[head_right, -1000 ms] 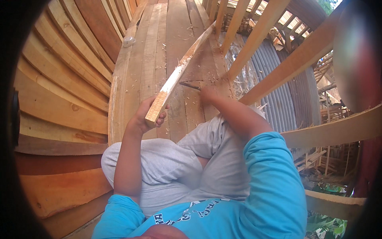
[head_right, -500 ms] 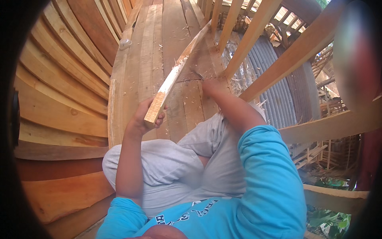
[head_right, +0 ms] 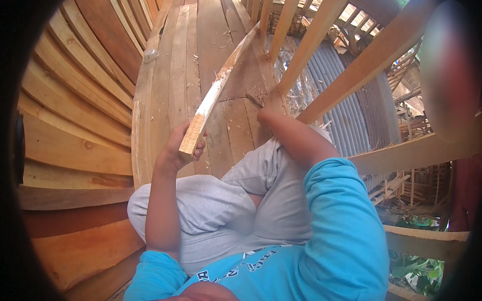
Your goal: The person sits cross-legged on a wooden floor and uses a knife to shave and shape a rectangular wooden plank. They repeatedly scrape the surface, removing thin wood shavings and gradually refining the plank's edges.
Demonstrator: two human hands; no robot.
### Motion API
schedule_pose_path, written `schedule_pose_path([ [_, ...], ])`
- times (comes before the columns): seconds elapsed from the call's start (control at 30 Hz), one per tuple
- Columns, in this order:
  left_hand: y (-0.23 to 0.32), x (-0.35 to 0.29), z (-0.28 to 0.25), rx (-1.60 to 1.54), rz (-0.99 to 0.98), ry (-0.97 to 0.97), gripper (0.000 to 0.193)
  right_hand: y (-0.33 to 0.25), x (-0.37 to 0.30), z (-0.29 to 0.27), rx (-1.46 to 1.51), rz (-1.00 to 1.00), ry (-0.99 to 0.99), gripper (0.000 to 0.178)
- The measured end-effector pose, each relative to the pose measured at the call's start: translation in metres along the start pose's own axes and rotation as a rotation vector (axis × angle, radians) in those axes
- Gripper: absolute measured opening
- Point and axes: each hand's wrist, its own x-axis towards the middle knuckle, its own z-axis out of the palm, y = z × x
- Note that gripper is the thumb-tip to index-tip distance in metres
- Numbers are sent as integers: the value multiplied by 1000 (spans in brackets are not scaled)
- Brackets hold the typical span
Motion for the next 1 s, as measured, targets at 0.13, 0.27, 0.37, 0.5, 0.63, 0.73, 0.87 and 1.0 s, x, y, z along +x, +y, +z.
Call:
schedule_pose_path([
  [0.13, 6, 4, 17, 26, -9, -56, 49, 106, 64, 49, -221, 271, 289, 26],
  [0.27, 2, -3, -4, 11, -5, 26, 49, 16, 62, 30, -393, -57, 341, 28],
  [0.37, -1, 3, -9, -45, -22, -8, 49, -23, 34, 14, 96, 54, 90, 30],
  [0.5, -1, 7, -2, -39, -29, -47, 49, 52, 44, 25, -82, 34, 156, 31],
  [0.63, 1, 3, -3, -26, -10, -23, 48, 67, 30, 9, 93, 339, 379, 29],
  [0.73, 3, 5, 2, -30, -2, -54, 49, 59, 47, 10, -70, 19, 389, 28],
  [0.87, 1, 2, -3, -48, -13, -25, 50, 5, 42, 3, 75, -116, 362, 27],
  [1.0, 0, 4, 4, -33, -1, -25, 50, 49, 54, 3, -22, -29, 402, 27],
])
